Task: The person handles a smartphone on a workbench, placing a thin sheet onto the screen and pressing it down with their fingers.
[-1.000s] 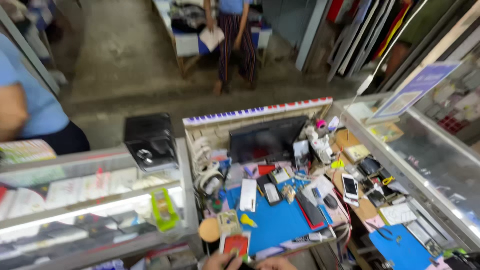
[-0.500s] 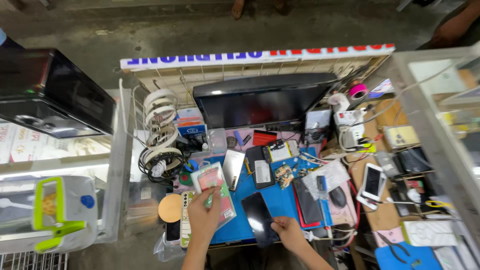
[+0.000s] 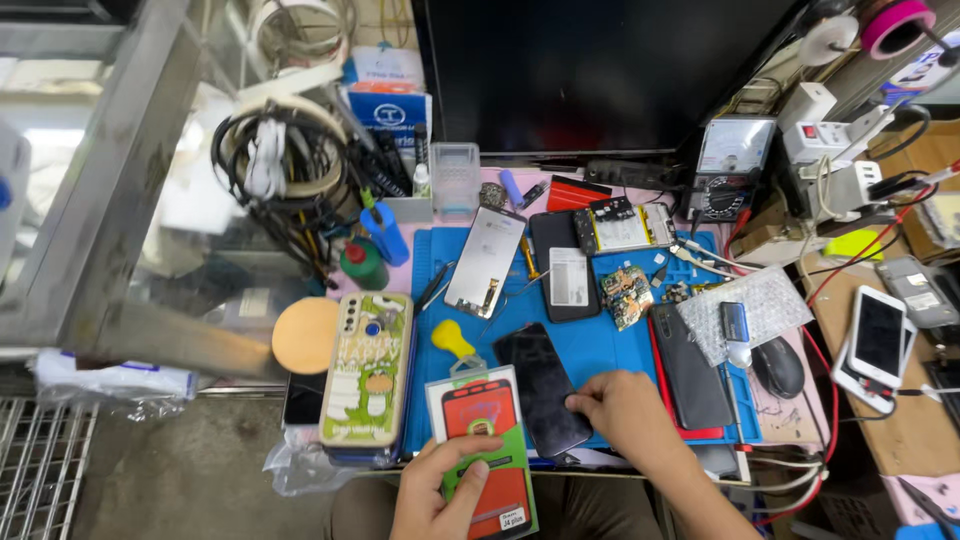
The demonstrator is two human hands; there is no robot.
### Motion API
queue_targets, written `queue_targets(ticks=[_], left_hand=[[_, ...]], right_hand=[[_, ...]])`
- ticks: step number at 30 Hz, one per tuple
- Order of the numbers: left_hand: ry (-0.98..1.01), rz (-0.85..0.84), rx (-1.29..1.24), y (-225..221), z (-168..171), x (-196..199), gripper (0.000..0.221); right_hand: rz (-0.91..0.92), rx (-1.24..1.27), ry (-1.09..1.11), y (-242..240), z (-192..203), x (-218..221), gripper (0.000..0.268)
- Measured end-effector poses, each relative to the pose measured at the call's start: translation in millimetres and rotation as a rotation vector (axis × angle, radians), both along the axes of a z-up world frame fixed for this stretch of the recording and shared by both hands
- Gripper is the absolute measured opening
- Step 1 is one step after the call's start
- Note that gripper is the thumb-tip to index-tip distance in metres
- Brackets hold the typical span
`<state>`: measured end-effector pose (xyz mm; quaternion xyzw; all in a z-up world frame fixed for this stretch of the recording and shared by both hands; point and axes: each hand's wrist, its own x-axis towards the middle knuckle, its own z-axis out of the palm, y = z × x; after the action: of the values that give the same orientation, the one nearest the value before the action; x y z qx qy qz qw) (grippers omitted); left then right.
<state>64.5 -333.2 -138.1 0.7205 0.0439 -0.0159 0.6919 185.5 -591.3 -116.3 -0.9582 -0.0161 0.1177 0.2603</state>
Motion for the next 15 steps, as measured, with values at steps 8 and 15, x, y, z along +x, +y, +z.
queue_targets(ticks=[8, 15], left_hand=[[0.068, 0.065, -0.378, -46.4, 11.9, -14.0, 0.104], [-0.086, -0.009, -0.447, -72.2, 2.9, -16.5, 0.084]], right_hand=[[-0.055, 0.456, -0.132, -10.9, 10.9, -33.8, 0.029], [-0.106, 1.309, 0.478, -34.1, -63.4, -128.1, 0.036]])
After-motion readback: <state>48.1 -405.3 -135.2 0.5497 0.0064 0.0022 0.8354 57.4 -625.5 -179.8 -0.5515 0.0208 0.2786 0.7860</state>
